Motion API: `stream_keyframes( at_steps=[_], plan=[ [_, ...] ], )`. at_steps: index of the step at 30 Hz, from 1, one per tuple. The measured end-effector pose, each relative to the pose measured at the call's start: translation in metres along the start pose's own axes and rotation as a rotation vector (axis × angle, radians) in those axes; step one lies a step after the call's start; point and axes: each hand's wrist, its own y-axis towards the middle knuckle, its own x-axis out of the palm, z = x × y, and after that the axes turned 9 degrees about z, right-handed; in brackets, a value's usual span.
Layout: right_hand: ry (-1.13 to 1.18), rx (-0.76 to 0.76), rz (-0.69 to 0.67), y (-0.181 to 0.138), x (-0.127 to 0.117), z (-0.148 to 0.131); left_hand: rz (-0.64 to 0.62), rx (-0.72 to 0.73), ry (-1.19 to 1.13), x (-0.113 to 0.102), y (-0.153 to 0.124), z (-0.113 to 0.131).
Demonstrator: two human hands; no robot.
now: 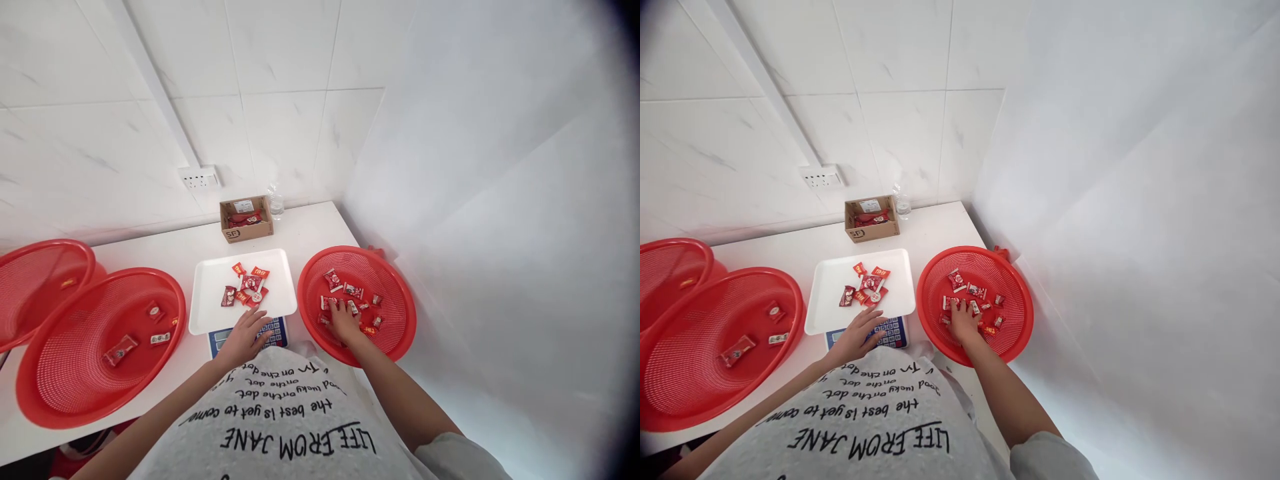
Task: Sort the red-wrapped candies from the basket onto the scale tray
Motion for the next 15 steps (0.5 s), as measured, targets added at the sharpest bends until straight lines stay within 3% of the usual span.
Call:
stream_keyframes(
  at_steps=[5, 15],
  plan=[
    [0.003, -0.031, 0.086, -0.001, -0.003, -0.003, -0.053, -0.017, 0.005, -0.003, -0.008, -0.002],
    [0.165, 0.090, 0.021, -0.010, -0.014, -0.002, -0.186, -0.137, 0.023, -0.040, -0.016, -0.028]
  ],
)
